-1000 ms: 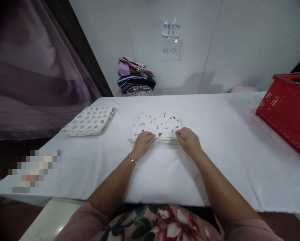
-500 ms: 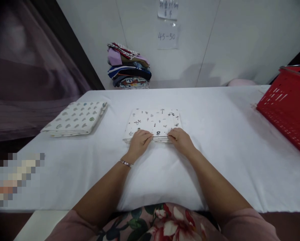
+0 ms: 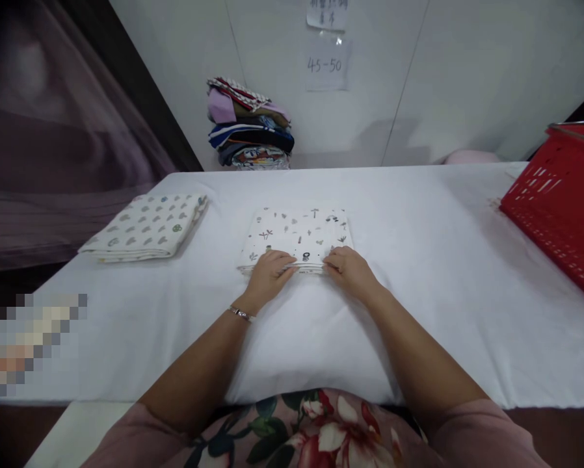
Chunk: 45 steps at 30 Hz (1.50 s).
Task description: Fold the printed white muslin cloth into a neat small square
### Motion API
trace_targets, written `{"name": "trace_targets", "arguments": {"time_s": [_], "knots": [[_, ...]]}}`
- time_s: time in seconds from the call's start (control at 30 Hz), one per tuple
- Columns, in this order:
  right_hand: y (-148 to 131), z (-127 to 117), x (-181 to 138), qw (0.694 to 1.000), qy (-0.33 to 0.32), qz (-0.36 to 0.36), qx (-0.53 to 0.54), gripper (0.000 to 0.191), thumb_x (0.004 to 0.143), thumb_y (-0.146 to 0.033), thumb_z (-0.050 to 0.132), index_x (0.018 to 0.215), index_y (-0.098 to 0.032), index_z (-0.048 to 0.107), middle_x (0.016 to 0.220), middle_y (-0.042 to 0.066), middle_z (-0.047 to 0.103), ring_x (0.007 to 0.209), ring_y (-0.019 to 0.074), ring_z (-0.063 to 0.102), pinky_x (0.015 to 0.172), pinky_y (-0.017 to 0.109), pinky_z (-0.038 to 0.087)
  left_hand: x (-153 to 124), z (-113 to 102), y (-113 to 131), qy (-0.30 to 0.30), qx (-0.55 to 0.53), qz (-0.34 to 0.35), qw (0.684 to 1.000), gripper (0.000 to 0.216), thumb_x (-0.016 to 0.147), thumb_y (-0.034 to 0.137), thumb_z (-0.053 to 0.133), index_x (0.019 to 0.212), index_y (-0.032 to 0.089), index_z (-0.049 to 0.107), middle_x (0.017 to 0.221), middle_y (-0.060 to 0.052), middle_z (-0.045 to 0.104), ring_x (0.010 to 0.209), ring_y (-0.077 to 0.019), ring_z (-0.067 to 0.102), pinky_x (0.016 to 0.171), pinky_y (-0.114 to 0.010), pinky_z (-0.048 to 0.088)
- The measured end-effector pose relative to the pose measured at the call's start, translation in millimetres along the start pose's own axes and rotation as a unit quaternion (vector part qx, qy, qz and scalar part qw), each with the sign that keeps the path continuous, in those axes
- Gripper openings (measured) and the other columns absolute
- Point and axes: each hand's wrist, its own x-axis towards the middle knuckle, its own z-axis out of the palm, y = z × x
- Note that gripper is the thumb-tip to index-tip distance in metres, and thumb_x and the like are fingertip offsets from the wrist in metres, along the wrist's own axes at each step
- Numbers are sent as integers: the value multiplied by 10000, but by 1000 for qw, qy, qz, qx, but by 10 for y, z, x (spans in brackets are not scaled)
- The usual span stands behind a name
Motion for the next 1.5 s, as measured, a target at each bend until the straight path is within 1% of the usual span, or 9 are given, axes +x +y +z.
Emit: {"name": "trace_targets", "arguments": {"time_s": [0.17,0.4,0.67,0.9,1.07,1.17,1.33,1.4,1.5], "knots": [[17,22,6,1000,-1,-8,-13,181,859,-250,519,931,-235,685,912,48,632,866,189,546,714,290,432,7,14,-3,-9,10,-7,1000,135,854,308,553,892,233,659,919,-14,646,889,-169,545,831,-357,415],[2,41,-13,998,52,-5,19,216,891,-266,468,920,-235,679,938,60,633,910,194,549,740,297,447,29,0,44,-7,25,-13,1000,203,896,301,477,862,229,663,879,-18,640,854,-166,538,795,-348,408],[-13,20,-7,1000,23,-2,-4,190,861,-235,500,860,-240,690,893,49,635,870,189,554,709,291,439,22,-3,38,-14,19,-8,1000,202,895,300,478,865,227,664,892,-23,642,861,-166,540,804,-349,413],[15,-4,-13,1000,1,-12,16,167,821,-273,570,941,-224,675,950,57,629,882,195,553,726,295,447,8,15,1,-11,6,-7,1000,140,827,321,595,906,219,649,925,-22,644,891,-174,545,812,-347,424],[34,11,-10,1000,-3,-10,9,167,822,-251,568,950,-240,675,947,48,629,883,192,550,727,297,442,21,21,1,-15,11,-13,1000,129,837,319,580,886,222,650,911,-19,645,879,-174,546,808,-350,422],[28,34,-6,1000,15,-2,12,152,836,-233,549,905,-247,683,916,39,631,865,185,551,710,288,441,31,25,13,-12,16,-16,1000,135,854,317,554,853,225,654,895,-19,646,871,-176,547,814,-358,414],[17,72,-2,997,81,-3,-15,195,873,-264,497,914,-256,688,926,55,633,895,206,545,735,323,446,44,33,37,-6,43,-4,999,177,883,314,507,849,219,652,875,-23,644,855,-173,537,788,-350,411],[22,82,1,996,82,-10,-41,219,885,-268,476,915,-256,693,931,63,635,891,212,542,740,338,442,48,33,44,-4,57,2,998,190,889,315,494,849,219,652,875,-27,643,857,-176,534,781,-351,408],[39,88,-1,997,55,-23,-57,215,880,-251,484,894,-254,698,918,58,637,873,206,540,725,328,436,49,29,54,-5,73,9,997,187,886,309,500,832,216,653,870,-28,645,857,-182,533,774,-355,404]]}}
